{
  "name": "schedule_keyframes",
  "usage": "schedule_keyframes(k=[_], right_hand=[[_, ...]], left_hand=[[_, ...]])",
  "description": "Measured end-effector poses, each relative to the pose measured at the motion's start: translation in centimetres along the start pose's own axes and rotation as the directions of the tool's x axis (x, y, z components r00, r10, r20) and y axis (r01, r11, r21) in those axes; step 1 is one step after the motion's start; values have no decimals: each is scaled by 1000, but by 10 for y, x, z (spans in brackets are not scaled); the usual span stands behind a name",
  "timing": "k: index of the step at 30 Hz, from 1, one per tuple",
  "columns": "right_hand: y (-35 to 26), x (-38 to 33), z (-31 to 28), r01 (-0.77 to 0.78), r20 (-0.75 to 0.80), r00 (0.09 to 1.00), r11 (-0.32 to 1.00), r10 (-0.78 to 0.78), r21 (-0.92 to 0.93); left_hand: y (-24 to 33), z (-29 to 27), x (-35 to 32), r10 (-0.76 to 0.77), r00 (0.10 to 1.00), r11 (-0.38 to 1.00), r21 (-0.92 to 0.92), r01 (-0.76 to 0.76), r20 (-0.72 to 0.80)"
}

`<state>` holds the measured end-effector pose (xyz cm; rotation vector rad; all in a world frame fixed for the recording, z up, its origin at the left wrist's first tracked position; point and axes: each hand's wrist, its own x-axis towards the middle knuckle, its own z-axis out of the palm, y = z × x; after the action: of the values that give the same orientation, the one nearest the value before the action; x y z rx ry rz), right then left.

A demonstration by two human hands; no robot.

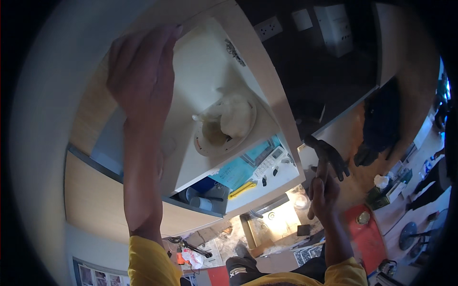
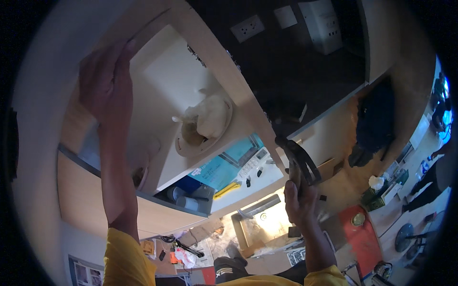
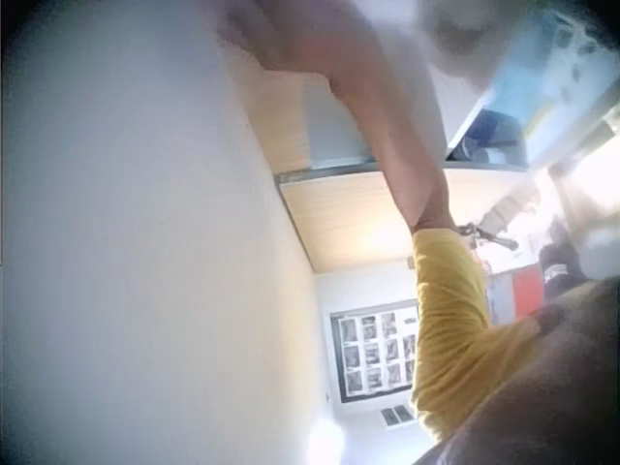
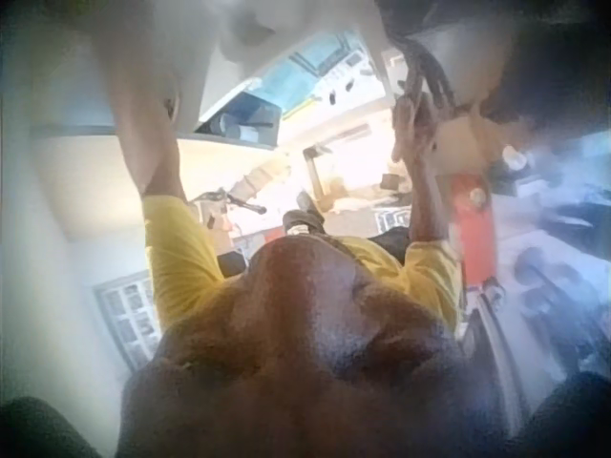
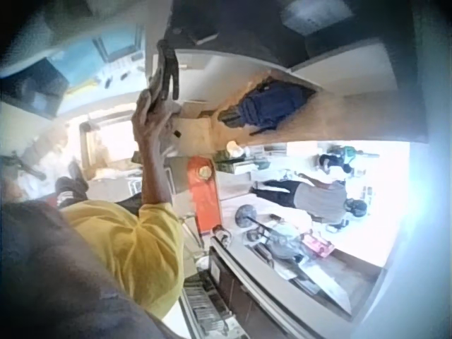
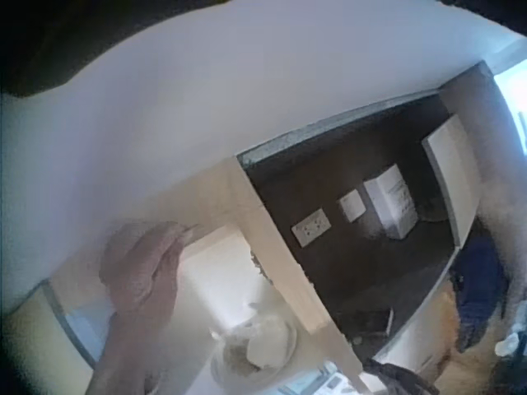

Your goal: The person assembles a wooden cabinet door by first sanding the edges with a sanding block. They then use a utility knife to cut a piece of material and a hammer to tap the door into place, securing it to the cabinet frame.

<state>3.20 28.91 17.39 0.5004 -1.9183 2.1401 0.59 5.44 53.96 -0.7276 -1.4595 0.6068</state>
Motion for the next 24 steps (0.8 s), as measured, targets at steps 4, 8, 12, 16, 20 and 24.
schedule_keyframes(k=[4, 8, 12, 16, 20, 24], right_hand=[[8, -14, -11, -144, 28, 989, 988, 146, -52], [21, -25, -21, -163, 7, 986, 985, 164, -62], [28, -27, -26, -165, -17, 986, 986, 164, -26], [20, -25, -28, -164, 19, 986, 986, 164, 8], [8, -20, -27, -254, 73, 966, 963, 247, 96], [5, -17, -21, -161, 40, 986, 986, 159, 39]], left_hand=[[-4, 27, 1, 69, 997, 996, -49, -70, -19], [-3, 31, -3, 50, 998, 999, 16, -51, 36], [-1, 35, -2, 34, 999, 999, -16, -34, 19], [3, 37, -1, -12, 1000, 1000, 3, 11, 17], [7, 36, -2, -22, 1000, 1000, 6, 22, 13], [10, 35, -1, -24, 999, 1000, 18, 23, 27]])
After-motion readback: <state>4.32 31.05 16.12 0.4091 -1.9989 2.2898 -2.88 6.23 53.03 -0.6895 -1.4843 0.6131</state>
